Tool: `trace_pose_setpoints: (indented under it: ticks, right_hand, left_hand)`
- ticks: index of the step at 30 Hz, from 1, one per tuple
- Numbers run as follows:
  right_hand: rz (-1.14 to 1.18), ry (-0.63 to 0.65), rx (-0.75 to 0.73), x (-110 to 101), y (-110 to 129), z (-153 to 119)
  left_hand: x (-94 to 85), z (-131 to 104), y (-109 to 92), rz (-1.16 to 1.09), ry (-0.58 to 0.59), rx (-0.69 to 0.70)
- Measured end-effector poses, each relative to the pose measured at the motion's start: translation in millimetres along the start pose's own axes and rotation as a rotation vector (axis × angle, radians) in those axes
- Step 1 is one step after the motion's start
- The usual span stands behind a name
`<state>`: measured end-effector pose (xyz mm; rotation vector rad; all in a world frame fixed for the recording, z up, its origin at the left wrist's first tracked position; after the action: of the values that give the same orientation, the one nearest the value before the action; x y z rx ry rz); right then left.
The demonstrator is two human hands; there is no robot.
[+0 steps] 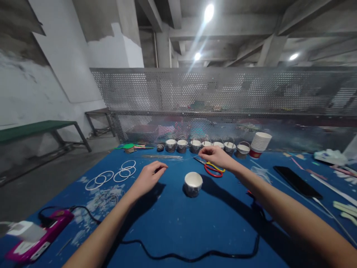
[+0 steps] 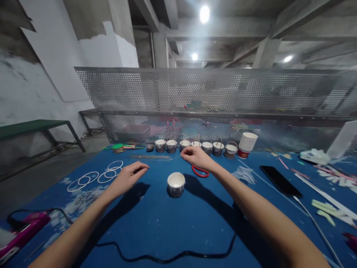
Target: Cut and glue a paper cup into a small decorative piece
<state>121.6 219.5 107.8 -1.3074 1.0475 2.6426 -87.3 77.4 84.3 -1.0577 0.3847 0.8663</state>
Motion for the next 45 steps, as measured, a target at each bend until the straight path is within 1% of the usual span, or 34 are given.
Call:
trace_pose_setpoints:
  ticks: [2,4,6,7,8,10,12,14,16,17,18,20,21,22,23,24,25,27,28,30,32,34,36,38,40,42,43,45]
  right_hand:
    - [-0.037,-0.069,-0.001,-7.6,-1.8,-5.3]
    - [-0.091,-0.169,-0.020,-14.1,1.6,-12.0]
    - [-0.152,-0.253,-0.072,-14.5,12.0,-20.7]
    - [-0.189,-0.271,-0.118,-11.0,19.8,-25.4]
    - [-0.224,-0.272,-0.170,-5.2,28.5,-30.1]
    - [-0.300,-0.236,-0.284,11.6,45.9,-38.6]
    - [-0.416,-0.193,-0.338,28.9,57.4,-43.9]
    - [-0.546,-0.144,-0.323,41.9,60.3,-45.2]
    - [-0.609,-0.104,-0.270,47.0,56.7,-44.4]
    - [-0.597,-0.095,-0.234,46.5,53.5,-43.9]
    - [-0.575,-0.094,-0.196,44.6,50.0,-43.7]
    - [-0.515,-0.098,-0.101,39.3,42.9,-44.5]
    - [-0.470,-0.099,-0.052,37.3,40.2,-45.6]
    - [-0.413,-0.092,-0.007,36.6,38.7,-47.0]
    - [-0.345,-0.072,0.030,37.9,38.4,-48.6]
    - [-0.270,-0.038,0.060,41.3,39.6,-50.2]
    - [-0.192,0.008,0.084,46.5,42.0,-52.0]
    - [-0.047,0.115,0.118,60.5,49.7,-55.9]
    - [0.013,0.164,0.132,68.1,54.1,-58.2]
    - [0.106,0.239,0.158,82.7,62.6,-63.5]
    - [0.163,0.288,0.178,95.1,69.2,-69.7]
    - [0.186,0.327,0.193,104.1,73.5,-75.7]
    - [0.181,0.358,0.199,106.7,74.2,-78.6]
    - [0.137,0.353,0.212,99.1,67.3,-74.8]
    - [0.041,0.294,0.252,80.4,48.9,-63.6]
    - [-0.104,0.196,0.336,55.2,19.1,-49.8]
    - [-0.176,0.170,0.379,44.2,2.1,-43.8]
    - [-0.298,0.183,0.467,30.5,-31.7,-36.1]
  left_hand:
    - [-2.2,-2.3,-1.6,0.014,-0.059,0.000]
    - [-3.1,-5.0,-3.3,0.038,-0.102,-0.003]
    - [-1.9,-7.4,-7.0,0.070,-0.114,0.001]
    - [-0.7,-8.6,-9.8,0.086,-0.116,0.008]
    - [1.0,-9.8,-13.1,0.102,-0.118,0.016]
    - [5.1,-12.7,-20.7,0.130,-0.128,0.042]
    - [11.3,-16.3,-28.4,0.148,-0.119,0.078]
    - [18.8,-20.9,-35.4,0.153,-0.071,0.119]
    - [21.7,-26.2,-42.0,0.159,-0.060,0.160]
    - [18.9,-29.0,-45.5,0.164,-0.105,0.184]
    - [12.9,-32.1,-48.9,0.167,-0.191,0.205]
    - [-5.4,-39.3,-53.4,0.142,-0.437,0.220]
    - [-14.5,-42.7,-53.2,0.101,-0.550,0.199]
    - [-21.4,-44.7,-50.7,0.034,-0.622,0.149]
    - [-25.2,-45.0,-45.8,-0.066,-0.652,0.069]
    - [-25.0,-44.0,-39.4,-0.197,-0.638,-0.032]
    - [-20.8,-42.3,-32.5,-0.351,-0.591,-0.144]
    - [-3.9,-40.4,-22.5,-0.679,-0.474,-0.350]
    - [5.9,-40.2,-20.8,-0.814,-0.418,-0.418]
    - [22.0,-41.7,-21.4,-1.006,-0.355,-0.497]
    - [32.2,-45.0,-22.7,-1.119,-0.348,-0.546]
    - [37.8,-49.0,-22.4,-1.180,-0.357,-0.598]
    - [39.8,-51.6,-20.6,-1.216,-0.349,-0.653]
    - [36.3,-51.5,-17.5,-1.230,-0.345,-0.683]
    - [26.8,-48.6,-13.1,-1.216,-0.356,-0.684]
    - [14.0,-44.3,-7.1,-1.170,-0.364,-0.675]
    - [7.3,-42.1,-3.4,-1.140,-0.369,-0.671]
    - [-2.8,-39.0,5.5,-1.091,-0.347,-0.692]
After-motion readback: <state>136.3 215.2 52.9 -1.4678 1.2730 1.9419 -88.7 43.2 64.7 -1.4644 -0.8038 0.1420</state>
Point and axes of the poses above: each hand's wrist, its own z-axis towards the middle knuckle, its own x-axis out of the palm, y = z × x, the point moved 5 cm from there along z, towards the middle knuckle, and after that the axes turned 4 degrees about -z, right-handed, at the moved point
